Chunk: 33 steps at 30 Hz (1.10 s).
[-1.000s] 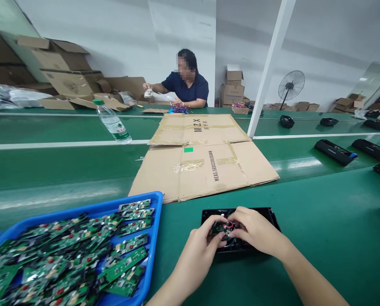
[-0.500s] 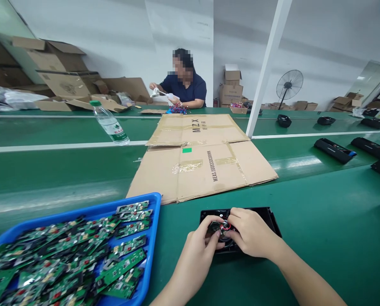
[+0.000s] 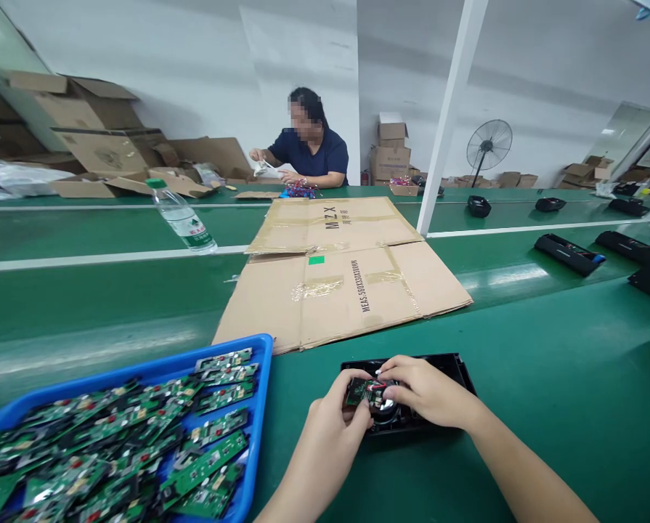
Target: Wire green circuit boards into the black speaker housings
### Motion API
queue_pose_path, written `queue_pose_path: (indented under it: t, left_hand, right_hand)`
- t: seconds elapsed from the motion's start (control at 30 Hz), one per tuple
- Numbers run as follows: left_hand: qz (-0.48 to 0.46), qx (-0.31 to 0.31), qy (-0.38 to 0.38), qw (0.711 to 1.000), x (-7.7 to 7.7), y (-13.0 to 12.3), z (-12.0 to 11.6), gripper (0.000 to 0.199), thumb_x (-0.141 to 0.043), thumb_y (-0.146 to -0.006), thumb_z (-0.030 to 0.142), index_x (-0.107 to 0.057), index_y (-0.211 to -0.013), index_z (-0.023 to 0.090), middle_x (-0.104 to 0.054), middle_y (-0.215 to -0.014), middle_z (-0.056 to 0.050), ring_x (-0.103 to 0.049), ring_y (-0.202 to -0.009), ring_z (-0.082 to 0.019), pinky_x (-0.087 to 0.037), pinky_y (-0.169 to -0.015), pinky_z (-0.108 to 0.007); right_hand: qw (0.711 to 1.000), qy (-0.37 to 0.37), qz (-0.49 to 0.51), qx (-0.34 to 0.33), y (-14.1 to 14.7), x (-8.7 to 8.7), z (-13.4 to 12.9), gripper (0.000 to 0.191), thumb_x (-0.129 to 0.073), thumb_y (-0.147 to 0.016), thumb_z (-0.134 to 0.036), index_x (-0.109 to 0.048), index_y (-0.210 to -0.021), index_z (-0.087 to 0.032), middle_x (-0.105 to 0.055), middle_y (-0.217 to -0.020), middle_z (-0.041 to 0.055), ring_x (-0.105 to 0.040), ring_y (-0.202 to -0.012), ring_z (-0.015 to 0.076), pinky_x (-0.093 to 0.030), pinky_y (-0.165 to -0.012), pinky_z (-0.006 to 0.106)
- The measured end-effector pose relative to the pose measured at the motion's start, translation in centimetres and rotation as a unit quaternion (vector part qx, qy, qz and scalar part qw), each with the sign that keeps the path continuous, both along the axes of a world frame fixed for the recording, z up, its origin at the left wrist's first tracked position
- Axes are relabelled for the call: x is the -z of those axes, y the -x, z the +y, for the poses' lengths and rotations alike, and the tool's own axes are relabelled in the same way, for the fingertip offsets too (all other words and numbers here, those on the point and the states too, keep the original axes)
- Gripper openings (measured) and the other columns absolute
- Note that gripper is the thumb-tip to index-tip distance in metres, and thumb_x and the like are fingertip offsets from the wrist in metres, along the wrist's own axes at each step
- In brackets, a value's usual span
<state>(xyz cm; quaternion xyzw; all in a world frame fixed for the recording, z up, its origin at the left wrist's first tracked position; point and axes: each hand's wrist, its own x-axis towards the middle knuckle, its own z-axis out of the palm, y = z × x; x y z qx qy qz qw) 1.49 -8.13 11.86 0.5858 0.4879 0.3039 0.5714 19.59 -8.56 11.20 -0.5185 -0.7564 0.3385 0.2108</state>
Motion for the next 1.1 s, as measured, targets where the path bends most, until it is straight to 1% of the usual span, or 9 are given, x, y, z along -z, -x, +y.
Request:
queue_pose_path:
  t: [0.1, 0.2, 0.33, 0.5, 0.57, 0.7, 0.87, 1.0, 1.1]
  left_hand:
    - [-0.014, -0.002, 0.015, 1.000, 0.1, -0.1, 0.0, 0.023, -0.053, -0.075, 0.032, -0.053, -0.096, 0.023, -0.069, -0.073, 0.000, -0.069, -0.073, -0.024, -0.056, -0.066, -0.033]
    - [-0.018, -0.001, 0.017, 1.000, 0.5, -0.1, 0.1, 0.025, -0.052, -0.077, 0.032, -0.052, -0.100, 0.023, -0.070, -0.074, 0.000, -0.070, -0.078, -0.025, -0.055, -0.070, -0.034]
    - [-0.024, 0.009, 0.019, 0.999, 0.9, -0.2, 0.1, 0.027, -0.052, -0.079, 0.033, -0.050, -0.104, 0.023, -0.071, -0.086, -0.002, -0.069, -0.082, -0.024, -0.056, -0.074, -0.034]
    - [-0.025, 0.019, 0.013, 0.999, 0.9, -0.3, 0.1, 0.027, -0.052, -0.080, 0.033, -0.050, -0.105, 0.022, -0.072, -0.091, -0.004, -0.069, -0.085, -0.024, -0.056, -0.076, -0.034]
    - [-0.022, 0.019, 0.010, 1.000, 0.9, -0.3, 0.1, 0.027, -0.053, -0.079, 0.032, -0.051, -0.104, 0.022, -0.072, -0.091, -0.003, -0.069, -0.084, -0.024, -0.056, -0.076, -0.034]
    - [-0.016, 0.023, 0.002, 1.000, 1.1, -0.3, 0.3, 0.026, -0.053, -0.079, 0.032, -0.053, -0.102, 0.022, -0.072, -0.092, -0.003, -0.069, -0.083, -0.024, -0.057, -0.076, -0.035]
    - [-0.047, 0.014, 0.015, 0.999, 1.5, -0.3, 0.2, 0.029, -0.053, -0.075, 0.034, -0.055, -0.102, 0.021, -0.071, -0.089, -0.002, -0.068, -0.083, -0.023, -0.058, -0.076, -0.034]
    - [-0.031, 0.006, 0.012, 0.999, 1.6, -0.4, 0.1, 0.030, -0.053, -0.075, 0.034, -0.056, -0.102, 0.020, -0.070, -0.079, -0.001, -0.069, -0.073, -0.022, -0.059, -0.072, -0.036]
    - [-0.023, 0.007, 0.001, 1.000, 1.5, -0.4, 0.1, 0.027, -0.052, -0.076, 0.034, -0.056, -0.100, 0.021, -0.068, -0.072, 0.000, -0.068, -0.070, -0.022, -0.059, -0.069, -0.035]
  right_hand:
    - [0.998, 0.023, 0.041, 0.045, -1.7, -0.3, 0.3, 0.011, -0.052, -0.085, -0.018, -0.062, -0.086, -0.018, -0.065, -0.093, 0.0030, -0.059, -0.086, 0.0153, -0.046, -0.078, 0.026]
    - [0.994, 0.064, 0.071, 0.049, -3.3, -0.7, 0.2, 0.005, -0.054, -0.081, -0.015, -0.057, -0.081, -0.018, -0.065, -0.080, -0.0003, -0.060, -0.071, 0.0133, -0.046, -0.063, 0.023]
    - [0.993, 0.071, 0.094, 0.018, -3.0, -1.1, -0.2, 0.004, -0.060, -0.079, -0.015, -0.058, -0.078, -0.018, -0.064, -0.071, -0.0032, -0.060, -0.067, 0.0119, -0.044, -0.061, 0.021]
    - [0.997, -0.073, -0.017, -0.001, -0.3, -0.8, -0.6, 0.010, -0.059, -0.081, -0.011, -0.064, -0.077, -0.019, -0.067, -0.079, -0.0009, -0.056, -0.079, 0.0140, -0.042, -0.073, 0.024]
    - [0.990, -0.121, -0.072, 0.002, 0.3, -0.5, -0.7, 0.010, -0.056, -0.084, -0.011, -0.063, -0.079, -0.017, -0.066, -0.079, 0.0008, -0.054, -0.079, 0.0155, -0.041, -0.071, 0.026]
    - [0.965, -0.208, -0.159, -0.024, 0.7, 0.2, -0.8, 0.015, -0.051, -0.087, -0.013, -0.059, -0.075, -0.016, -0.062, -0.073, 0.0018, -0.048, -0.069, 0.0154, -0.039, -0.065, 0.027]
    - [0.916, -0.319, -0.239, -0.046, 1.2, 1.1, -1.0, 0.023, -0.045, -0.088, -0.007, -0.054, -0.068, -0.016, -0.055, -0.068, 0.0017, -0.044, -0.065, 0.0151, -0.034, -0.059, 0.028]
    - [0.881, -0.375, -0.287, -0.016, 2.4, 1.4, -1.8, 0.028, -0.039, -0.082, 0.002, -0.051, -0.064, -0.016, -0.052, -0.063, 0.0029, -0.043, -0.062, 0.0161, -0.031, -0.056, 0.029]
    - [0.887, -0.362, -0.287, 0.003, 2.8, 1.4, -2.1, 0.028, -0.039, -0.080, 0.003, -0.051, -0.064, -0.016, -0.052, -0.063, 0.0027, -0.044, -0.061, 0.0162, -0.031, -0.056, 0.029]
